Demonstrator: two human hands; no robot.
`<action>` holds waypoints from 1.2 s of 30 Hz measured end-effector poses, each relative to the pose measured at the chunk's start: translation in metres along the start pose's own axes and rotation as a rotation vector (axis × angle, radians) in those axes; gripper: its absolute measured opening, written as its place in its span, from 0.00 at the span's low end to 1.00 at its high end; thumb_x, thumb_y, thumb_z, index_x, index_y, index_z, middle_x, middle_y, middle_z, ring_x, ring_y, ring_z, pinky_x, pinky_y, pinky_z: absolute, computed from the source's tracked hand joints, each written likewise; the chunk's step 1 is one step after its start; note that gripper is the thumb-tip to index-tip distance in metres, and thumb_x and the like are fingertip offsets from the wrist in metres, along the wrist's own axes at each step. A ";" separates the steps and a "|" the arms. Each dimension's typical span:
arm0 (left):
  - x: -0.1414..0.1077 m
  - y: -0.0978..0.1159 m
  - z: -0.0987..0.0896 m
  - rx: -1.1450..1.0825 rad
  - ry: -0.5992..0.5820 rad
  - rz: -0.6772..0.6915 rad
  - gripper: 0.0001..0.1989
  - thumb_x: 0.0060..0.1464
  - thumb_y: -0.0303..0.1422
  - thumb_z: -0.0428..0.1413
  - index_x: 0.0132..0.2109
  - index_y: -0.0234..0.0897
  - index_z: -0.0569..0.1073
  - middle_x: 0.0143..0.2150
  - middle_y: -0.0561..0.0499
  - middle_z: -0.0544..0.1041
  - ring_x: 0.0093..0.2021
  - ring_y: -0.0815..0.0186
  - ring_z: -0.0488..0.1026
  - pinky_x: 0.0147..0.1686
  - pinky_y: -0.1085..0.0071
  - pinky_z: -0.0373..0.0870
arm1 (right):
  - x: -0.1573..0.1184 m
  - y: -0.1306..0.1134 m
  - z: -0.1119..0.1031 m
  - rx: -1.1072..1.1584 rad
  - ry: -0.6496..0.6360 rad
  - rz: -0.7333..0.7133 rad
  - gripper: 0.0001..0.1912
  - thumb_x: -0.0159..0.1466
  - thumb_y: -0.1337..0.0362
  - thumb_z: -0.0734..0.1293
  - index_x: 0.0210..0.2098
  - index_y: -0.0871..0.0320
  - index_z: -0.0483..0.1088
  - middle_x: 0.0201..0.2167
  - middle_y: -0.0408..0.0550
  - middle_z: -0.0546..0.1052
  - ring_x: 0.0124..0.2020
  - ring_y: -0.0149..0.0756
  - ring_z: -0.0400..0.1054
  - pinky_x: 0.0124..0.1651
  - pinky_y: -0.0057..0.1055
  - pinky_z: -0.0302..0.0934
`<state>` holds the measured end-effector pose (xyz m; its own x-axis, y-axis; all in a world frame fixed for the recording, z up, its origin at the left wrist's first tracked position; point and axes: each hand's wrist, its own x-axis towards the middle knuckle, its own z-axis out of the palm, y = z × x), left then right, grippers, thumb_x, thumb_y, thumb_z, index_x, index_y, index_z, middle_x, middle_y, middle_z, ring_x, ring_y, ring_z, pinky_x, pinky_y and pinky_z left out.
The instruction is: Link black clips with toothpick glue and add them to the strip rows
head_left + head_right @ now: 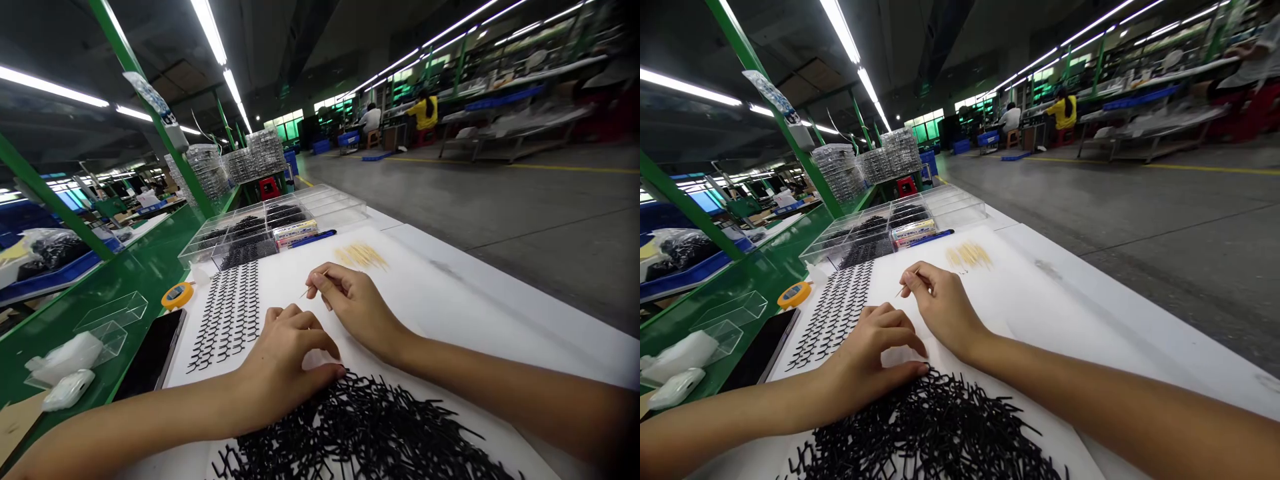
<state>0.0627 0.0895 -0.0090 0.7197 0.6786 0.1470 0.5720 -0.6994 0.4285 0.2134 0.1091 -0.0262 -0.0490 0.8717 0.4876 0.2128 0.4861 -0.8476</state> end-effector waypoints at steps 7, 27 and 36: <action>-0.001 0.004 -0.001 -0.114 -0.057 -0.024 0.01 0.52 0.31 0.58 0.33 0.41 0.75 0.35 0.52 0.75 0.42 0.61 0.68 0.46 0.58 0.60 | -0.001 0.000 -0.003 -0.002 -0.006 -0.003 0.13 0.68 0.61 0.60 0.32 0.63 0.68 0.28 0.43 0.72 0.30 0.31 0.68 0.36 0.32 0.64; -0.060 -0.022 -0.048 0.085 -0.079 -0.227 0.07 0.56 0.28 0.51 0.34 0.39 0.73 0.30 0.52 0.76 0.30 0.68 0.71 0.29 0.74 0.65 | 0.001 0.001 -0.002 0.012 -0.039 0.012 0.12 0.67 0.63 0.60 0.31 0.62 0.68 0.27 0.43 0.71 0.23 0.28 0.60 0.29 0.27 0.56; -0.054 -0.022 -0.042 0.263 -0.185 -0.125 0.12 0.59 0.26 0.44 0.34 0.35 0.72 0.31 0.49 0.72 0.31 0.65 0.67 0.32 0.68 0.64 | 0.002 0.001 -0.004 0.022 -0.032 0.029 0.11 0.66 0.64 0.60 0.29 0.59 0.69 0.27 0.43 0.73 0.23 0.29 0.58 0.27 0.28 0.54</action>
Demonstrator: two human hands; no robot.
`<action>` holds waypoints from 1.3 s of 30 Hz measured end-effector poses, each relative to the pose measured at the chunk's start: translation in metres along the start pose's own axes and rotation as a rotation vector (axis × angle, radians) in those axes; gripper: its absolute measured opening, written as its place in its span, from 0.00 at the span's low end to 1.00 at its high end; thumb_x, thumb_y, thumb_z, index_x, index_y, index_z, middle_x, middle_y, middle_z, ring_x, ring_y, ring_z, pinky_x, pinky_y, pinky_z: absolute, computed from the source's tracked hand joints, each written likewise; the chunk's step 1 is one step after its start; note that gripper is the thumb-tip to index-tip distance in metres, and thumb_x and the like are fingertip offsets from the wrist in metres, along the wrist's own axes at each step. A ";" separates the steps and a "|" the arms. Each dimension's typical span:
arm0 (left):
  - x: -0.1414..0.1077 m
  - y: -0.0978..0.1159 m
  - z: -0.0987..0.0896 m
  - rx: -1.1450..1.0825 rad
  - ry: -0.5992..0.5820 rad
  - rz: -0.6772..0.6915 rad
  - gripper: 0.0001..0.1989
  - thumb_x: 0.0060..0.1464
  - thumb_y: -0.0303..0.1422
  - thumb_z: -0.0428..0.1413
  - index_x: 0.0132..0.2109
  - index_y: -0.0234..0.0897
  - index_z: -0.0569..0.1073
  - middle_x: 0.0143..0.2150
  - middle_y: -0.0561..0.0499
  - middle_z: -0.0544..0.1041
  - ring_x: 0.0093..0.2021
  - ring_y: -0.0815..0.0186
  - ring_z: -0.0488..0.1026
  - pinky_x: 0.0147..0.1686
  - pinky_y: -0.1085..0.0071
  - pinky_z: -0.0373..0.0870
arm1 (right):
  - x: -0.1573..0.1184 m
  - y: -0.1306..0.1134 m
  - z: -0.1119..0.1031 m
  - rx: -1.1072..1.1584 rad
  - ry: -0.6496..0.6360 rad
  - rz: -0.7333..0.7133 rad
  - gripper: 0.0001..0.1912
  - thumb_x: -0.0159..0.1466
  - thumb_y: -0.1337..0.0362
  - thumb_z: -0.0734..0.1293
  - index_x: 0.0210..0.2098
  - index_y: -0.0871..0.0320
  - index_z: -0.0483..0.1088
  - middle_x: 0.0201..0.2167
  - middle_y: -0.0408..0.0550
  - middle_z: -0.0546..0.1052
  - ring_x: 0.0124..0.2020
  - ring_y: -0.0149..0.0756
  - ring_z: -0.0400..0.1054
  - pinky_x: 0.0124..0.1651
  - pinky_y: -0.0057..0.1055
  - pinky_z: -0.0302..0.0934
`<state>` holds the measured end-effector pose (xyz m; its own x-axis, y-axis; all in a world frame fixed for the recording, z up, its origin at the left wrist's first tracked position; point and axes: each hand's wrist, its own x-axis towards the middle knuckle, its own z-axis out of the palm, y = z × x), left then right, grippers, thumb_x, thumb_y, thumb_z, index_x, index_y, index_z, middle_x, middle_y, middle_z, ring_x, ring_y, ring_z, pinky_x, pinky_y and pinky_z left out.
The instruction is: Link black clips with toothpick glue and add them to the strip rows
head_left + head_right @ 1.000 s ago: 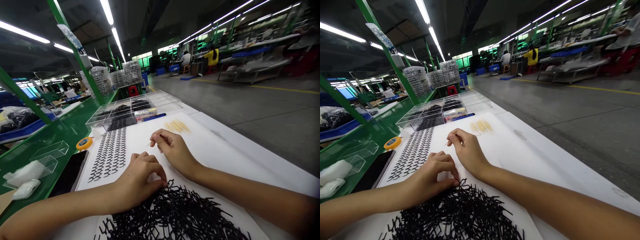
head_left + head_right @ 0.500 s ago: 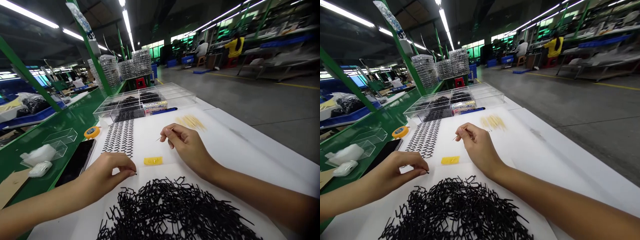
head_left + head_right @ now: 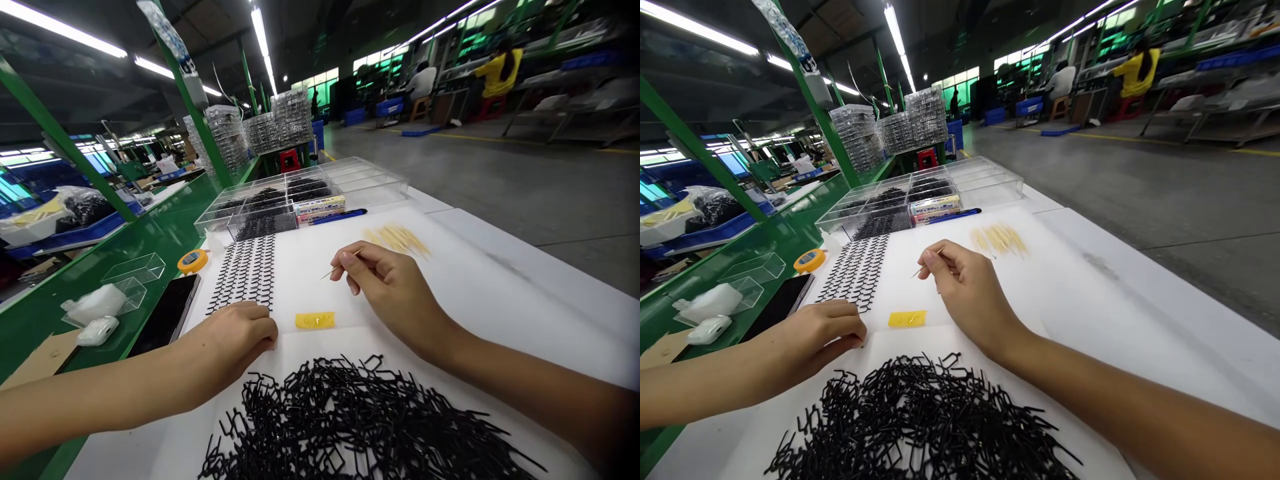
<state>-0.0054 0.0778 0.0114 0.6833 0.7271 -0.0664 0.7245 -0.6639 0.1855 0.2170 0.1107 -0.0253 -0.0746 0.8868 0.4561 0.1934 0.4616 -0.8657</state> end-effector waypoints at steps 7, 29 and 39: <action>-0.002 -0.004 0.008 0.048 0.010 0.035 0.13 0.61 0.25 0.42 0.34 0.34 0.71 0.30 0.48 0.70 0.30 0.65 0.65 0.31 0.67 0.63 | 0.000 0.000 0.000 -0.005 -0.001 -0.019 0.11 0.66 0.65 0.61 0.28 0.58 0.69 0.27 0.42 0.73 0.24 0.29 0.60 0.29 0.28 0.55; -0.005 -0.004 0.014 -0.023 0.056 0.061 0.11 0.61 0.25 0.43 0.37 0.34 0.70 0.30 0.48 0.69 0.30 0.66 0.63 0.31 0.70 0.61 | 0.000 0.002 0.003 -0.027 -0.014 -0.028 0.12 0.66 0.66 0.62 0.26 0.59 0.70 0.25 0.40 0.73 0.22 0.25 0.61 0.27 0.23 0.56; -0.007 -0.002 0.018 -0.045 0.096 0.049 0.12 0.61 0.24 0.42 0.37 0.33 0.69 0.31 0.48 0.69 0.30 0.66 0.63 0.30 0.70 0.62 | -0.003 0.006 0.002 -0.039 -0.003 0.008 0.12 0.65 0.60 0.62 0.28 0.58 0.71 0.24 0.44 0.73 0.21 0.30 0.61 0.24 0.29 0.57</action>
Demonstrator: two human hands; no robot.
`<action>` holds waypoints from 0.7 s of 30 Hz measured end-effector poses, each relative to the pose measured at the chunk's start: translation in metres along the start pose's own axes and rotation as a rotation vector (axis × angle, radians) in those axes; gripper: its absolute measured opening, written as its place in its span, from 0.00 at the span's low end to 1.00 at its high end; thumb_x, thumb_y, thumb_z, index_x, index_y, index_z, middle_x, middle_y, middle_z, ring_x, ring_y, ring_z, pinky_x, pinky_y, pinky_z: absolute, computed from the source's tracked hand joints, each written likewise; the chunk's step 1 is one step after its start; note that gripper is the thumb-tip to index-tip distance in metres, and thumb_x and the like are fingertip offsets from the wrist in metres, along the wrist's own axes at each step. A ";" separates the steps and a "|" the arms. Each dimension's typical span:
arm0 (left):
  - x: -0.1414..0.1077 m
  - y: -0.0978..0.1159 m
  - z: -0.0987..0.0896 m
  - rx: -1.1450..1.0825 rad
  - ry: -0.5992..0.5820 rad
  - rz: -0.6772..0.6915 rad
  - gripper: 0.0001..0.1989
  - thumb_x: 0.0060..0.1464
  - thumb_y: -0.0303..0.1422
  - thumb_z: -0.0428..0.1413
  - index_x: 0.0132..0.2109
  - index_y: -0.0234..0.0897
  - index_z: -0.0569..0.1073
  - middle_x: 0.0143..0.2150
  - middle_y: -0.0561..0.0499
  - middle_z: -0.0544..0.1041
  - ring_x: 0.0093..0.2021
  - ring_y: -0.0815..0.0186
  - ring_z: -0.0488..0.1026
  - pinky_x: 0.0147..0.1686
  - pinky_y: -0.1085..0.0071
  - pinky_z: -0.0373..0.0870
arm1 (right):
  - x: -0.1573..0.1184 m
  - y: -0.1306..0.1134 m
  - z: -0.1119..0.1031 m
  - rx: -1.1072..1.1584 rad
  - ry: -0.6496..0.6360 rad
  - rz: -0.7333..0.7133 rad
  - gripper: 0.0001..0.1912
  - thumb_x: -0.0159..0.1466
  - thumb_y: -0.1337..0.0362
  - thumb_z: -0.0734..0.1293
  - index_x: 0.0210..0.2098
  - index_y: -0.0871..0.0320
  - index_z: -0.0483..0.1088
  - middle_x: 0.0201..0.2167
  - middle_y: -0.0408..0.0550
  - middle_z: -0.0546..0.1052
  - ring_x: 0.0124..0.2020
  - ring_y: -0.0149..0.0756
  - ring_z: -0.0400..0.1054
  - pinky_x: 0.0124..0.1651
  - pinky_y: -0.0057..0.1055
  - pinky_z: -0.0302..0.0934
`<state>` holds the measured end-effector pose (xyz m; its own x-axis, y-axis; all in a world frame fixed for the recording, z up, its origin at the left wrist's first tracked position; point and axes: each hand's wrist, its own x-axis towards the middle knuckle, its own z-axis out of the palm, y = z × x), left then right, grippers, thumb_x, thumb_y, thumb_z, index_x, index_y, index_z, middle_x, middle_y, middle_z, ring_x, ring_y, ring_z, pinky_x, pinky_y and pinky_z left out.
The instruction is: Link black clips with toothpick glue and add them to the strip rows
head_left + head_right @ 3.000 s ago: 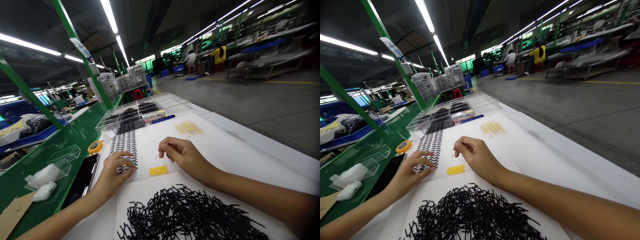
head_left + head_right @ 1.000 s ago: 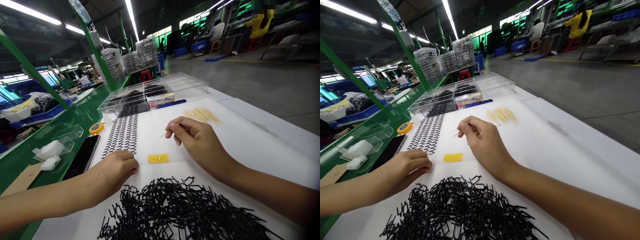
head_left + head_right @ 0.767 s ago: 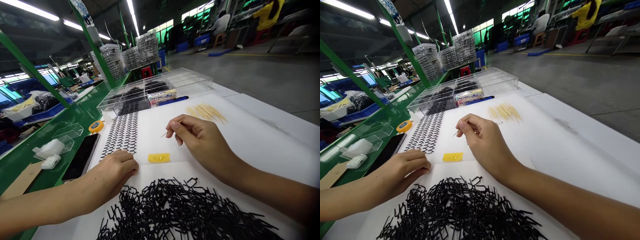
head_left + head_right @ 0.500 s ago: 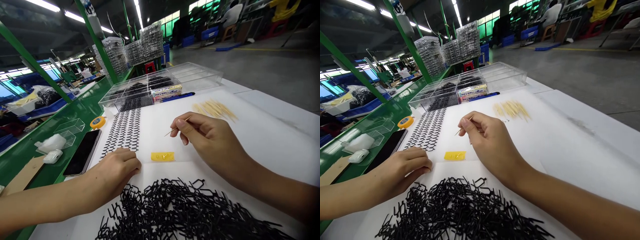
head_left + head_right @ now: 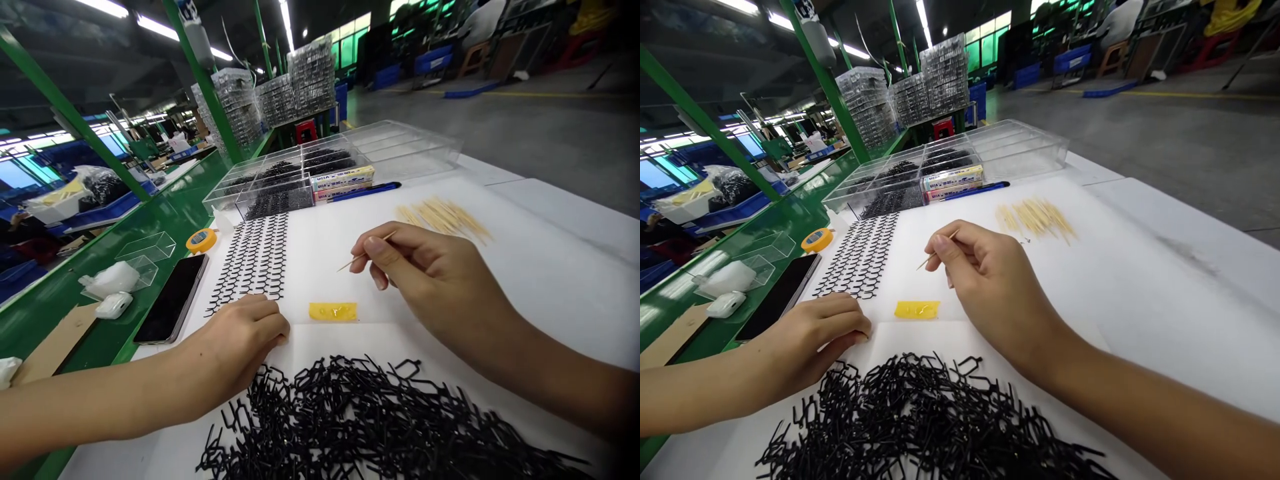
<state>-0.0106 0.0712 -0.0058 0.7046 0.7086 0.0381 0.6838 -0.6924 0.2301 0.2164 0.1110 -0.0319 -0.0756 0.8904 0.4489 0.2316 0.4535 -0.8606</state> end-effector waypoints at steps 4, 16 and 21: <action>0.001 0.001 0.000 0.000 -0.002 0.000 0.12 0.60 0.24 0.42 0.35 0.33 0.70 0.30 0.49 0.69 0.31 0.66 0.63 0.31 0.69 0.62 | -0.002 0.000 0.000 -0.002 0.008 0.004 0.15 0.64 0.54 0.62 0.31 0.58 0.72 0.23 0.46 0.72 0.23 0.33 0.64 0.25 0.31 0.59; -0.005 0.003 -0.020 -0.155 0.254 -0.071 0.06 0.57 0.26 0.52 0.36 0.35 0.74 0.31 0.50 0.76 0.31 0.68 0.71 0.32 0.71 0.68 | 0.005 -0.006 -0.002 -0.001 -0.045 -0.015 0.13 0.66 0.60 0.61 0.27 0.58 0.69 0.25 0.44 0.72 0.21 0.28 0.59 0.25 0.26 0.57; -0.001 0.009 -0.020 -0.357 0.469 -0.064 0.03 0.54 0.27 0.57 0.35 0.35 0.75 0.31 0.52 0.79 0.32 0.71 0.75 0.32 0.75 0.72 | 0.003 -0.006 -0.002 0.025 -0.078 0.003 0.12 0.66 0.60 0.61 0.29 0.58 0.68 0.25 0.42 0.72 0.22 0.27 0.59 0.26 0.25 0.57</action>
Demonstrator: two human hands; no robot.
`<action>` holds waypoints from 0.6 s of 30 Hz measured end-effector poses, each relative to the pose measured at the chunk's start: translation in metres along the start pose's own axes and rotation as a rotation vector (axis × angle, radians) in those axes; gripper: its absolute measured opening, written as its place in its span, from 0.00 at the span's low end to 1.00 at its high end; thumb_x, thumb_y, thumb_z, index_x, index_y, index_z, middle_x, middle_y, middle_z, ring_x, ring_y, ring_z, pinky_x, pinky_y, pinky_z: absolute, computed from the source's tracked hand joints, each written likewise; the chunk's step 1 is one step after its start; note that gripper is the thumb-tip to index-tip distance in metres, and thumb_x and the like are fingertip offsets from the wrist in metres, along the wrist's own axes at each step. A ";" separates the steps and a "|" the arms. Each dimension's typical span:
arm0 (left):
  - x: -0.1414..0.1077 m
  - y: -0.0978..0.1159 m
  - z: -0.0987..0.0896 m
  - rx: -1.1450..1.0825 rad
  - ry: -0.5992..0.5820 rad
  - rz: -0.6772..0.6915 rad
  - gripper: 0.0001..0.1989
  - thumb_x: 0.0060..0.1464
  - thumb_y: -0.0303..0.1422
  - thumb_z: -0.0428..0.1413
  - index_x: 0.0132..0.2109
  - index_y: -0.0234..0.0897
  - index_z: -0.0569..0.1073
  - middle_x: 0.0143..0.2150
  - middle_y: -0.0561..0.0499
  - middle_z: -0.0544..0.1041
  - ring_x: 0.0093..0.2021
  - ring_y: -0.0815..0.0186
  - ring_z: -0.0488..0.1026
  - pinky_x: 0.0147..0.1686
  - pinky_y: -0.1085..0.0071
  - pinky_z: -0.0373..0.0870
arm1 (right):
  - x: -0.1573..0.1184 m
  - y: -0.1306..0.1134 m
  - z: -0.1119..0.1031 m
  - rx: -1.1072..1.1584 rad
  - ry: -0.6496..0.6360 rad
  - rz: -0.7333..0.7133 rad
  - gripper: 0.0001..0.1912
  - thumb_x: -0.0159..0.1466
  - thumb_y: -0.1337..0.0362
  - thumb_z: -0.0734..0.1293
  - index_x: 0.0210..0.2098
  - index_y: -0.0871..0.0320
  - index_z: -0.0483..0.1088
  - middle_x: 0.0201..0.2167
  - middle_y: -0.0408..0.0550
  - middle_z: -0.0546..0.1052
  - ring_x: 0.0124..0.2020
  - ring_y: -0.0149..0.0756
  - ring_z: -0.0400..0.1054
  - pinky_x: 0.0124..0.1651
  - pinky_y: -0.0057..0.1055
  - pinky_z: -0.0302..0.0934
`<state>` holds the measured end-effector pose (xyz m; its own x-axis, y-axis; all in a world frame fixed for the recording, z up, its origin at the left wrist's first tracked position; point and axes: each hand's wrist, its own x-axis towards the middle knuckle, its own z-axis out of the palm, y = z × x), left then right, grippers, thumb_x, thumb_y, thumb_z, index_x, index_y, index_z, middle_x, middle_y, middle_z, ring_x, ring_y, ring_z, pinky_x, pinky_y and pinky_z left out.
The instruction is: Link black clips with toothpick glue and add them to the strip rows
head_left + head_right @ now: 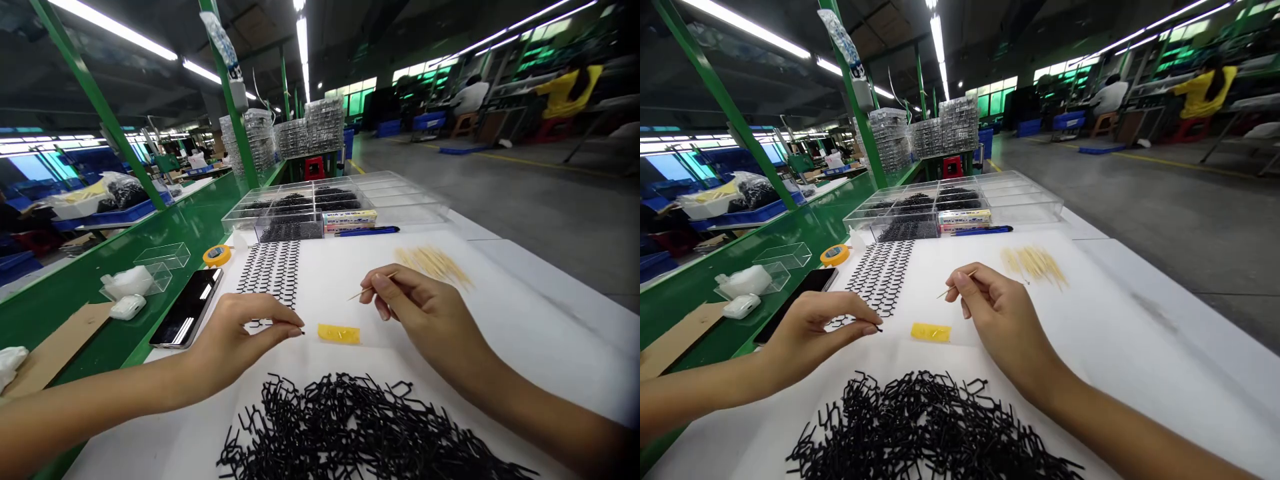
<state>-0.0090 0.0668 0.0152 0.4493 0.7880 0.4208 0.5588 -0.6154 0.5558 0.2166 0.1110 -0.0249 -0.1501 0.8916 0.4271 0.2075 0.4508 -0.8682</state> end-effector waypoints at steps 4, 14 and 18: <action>-0.002 -0.005 0.016 -0.168 0.092 0.083 0.04 0.53 0.23 0.57 0.35 0.35 0.75 0.30 0.53 0.79 0.31 0.71 0.75 0.33 0.75 0.72 | -0.005 -0.004 0.000 -0.013 -0.064 0.023 0.12 0.67 0.61 0.60 0.29 0.57 0.68 0.26 0.42 0.72 0.22 0.28 0.58 0.27 0.25 0.56; -0.008 -0.015 0.038 -0.433 0.102 0.133 0.08 0.53 0.21 0.56 0.35 0.36 0.77 0.36 0.50 0.80 0.36 0.71 0.77 0.40 0.78 0.75 | -0.009 -0.012 0.005 -0.148 -0.209 0.126 0.10 0.64 0.62 0.63 0.28 0.56 0.70 0.24 0.41 0.73 0.25 0.30 0.63 0.28 0.26 0.57; -0.008 -0.018 0.036 -0.398 0.037 0.056 0.08 0.53 0.21 0.56 0.33 0.36 0.77 0.34 0.52 0.80 0.33 0.74 0.77 0.36 0.86 0.74 | -0.007 -0.009 0.006 -0.189 -0.233 0.153 0.11 0.65 0.64 0.63 0.26 0.56 0.69 0.23 0.39 0.73 0.24 0.28 0.64 0.27 0.23 0.56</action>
<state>0.0025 0.0714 -0.0239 0.4423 0.7577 0.4799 0.2176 -0.6097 0.7621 0.2096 0.1002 -0.0213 -0.3159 0.9259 0.2072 0.4174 0.3317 -0.8460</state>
